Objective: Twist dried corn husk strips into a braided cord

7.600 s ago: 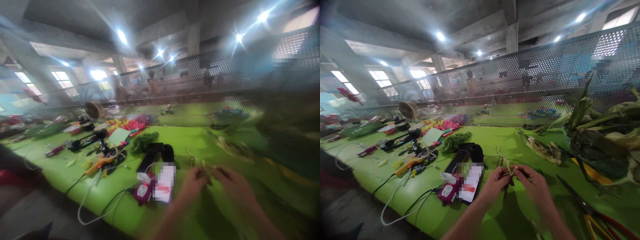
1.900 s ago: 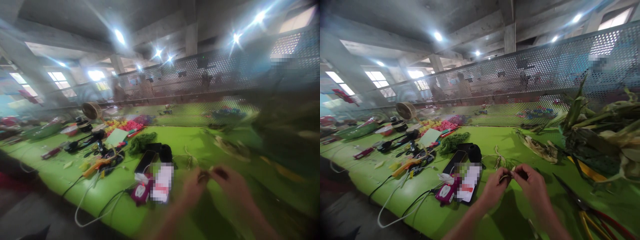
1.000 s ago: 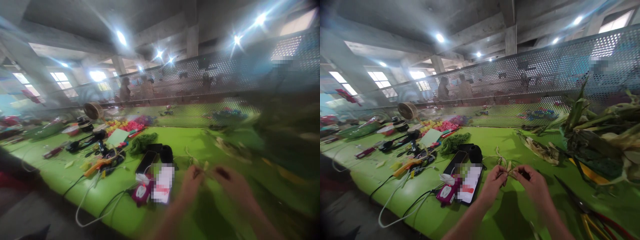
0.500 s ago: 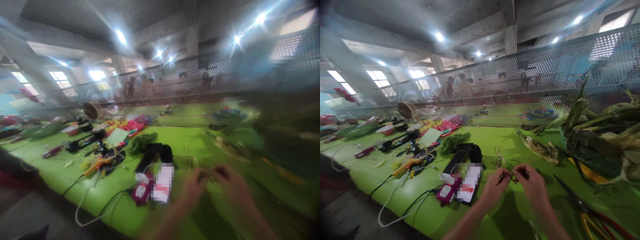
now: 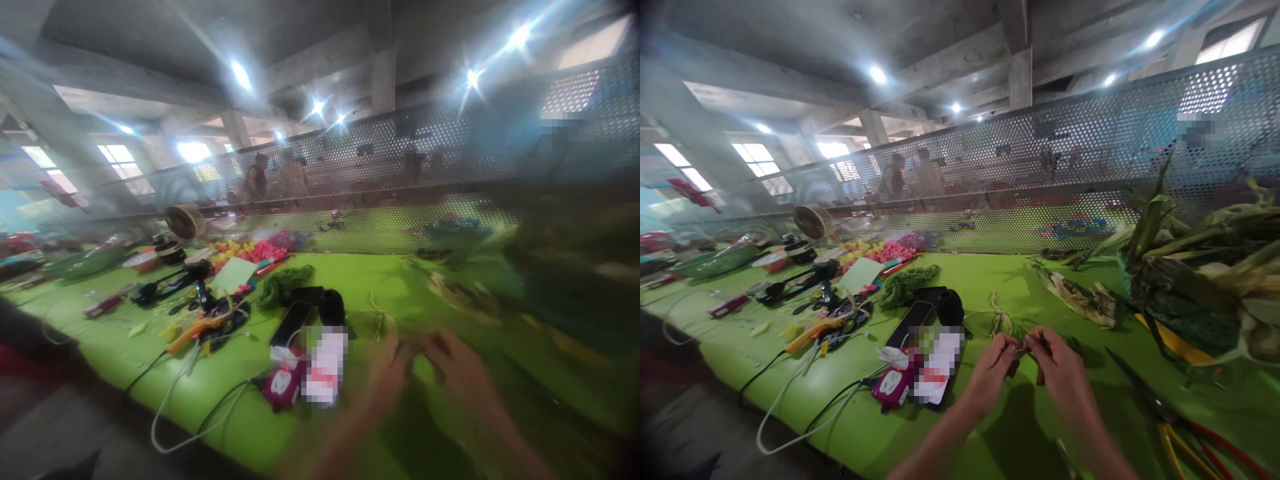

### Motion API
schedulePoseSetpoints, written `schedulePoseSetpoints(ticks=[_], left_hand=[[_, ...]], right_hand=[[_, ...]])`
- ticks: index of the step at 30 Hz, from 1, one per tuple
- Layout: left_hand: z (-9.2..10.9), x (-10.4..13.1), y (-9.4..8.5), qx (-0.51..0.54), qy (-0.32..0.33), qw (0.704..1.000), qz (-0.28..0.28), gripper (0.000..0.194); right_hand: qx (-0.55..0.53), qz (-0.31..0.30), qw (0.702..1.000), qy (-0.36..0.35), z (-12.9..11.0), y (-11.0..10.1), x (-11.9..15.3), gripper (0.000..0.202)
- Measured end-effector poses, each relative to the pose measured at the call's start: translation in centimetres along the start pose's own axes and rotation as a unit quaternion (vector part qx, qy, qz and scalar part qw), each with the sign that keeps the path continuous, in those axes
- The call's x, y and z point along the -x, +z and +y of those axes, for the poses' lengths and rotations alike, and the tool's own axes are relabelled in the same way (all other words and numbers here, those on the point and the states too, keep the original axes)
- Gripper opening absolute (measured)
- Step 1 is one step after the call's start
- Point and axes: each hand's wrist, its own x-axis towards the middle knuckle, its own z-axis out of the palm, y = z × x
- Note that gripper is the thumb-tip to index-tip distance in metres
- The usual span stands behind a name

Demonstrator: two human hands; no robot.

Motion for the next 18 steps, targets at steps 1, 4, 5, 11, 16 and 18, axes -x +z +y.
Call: schedulePoseSetpoints(ticks=[1,4,5,11,16,18], left_hand=[[0.1,0.1,0.0,-0.005,0.007,1.0,0.0,0.023],[0.3,0.1,-0.1,-0.022,0.029,0.999,0.006,0.017],[0.3,0.1,-0.1,-0.026,0.027,0.999,0.01,0.016],[0.3,0.0,0.0,-0.03,0.021,0.999,0.034,0.015],[0.4,-0.1,0.0,0.003,0.03,0.998,0.049,0.02],[0.3,-0.2,-0.1,0.032,0.03,0.998,0.053,0.024]], right_hand=[[0.006,-0.011,1.0,-0.007,0.3,0.0,-0.1,0.026],[0.027,-0.021,0.999,-0.026,1.1,0.2,-0.5,0.025],[0.033,-0.017,0.999,-0.032,1.3,0.3,-0.5,0.025],[0.021,-0.001,0.999,-0.039,1.7,0.4,-0.7,0.023],[-0.003,0.017,1.0,-0.025,0.7,0.3,-0.5,0.026],[-0.007,0.023,1.0,-0.017,0.1,0.2,-0.4,0.025]])
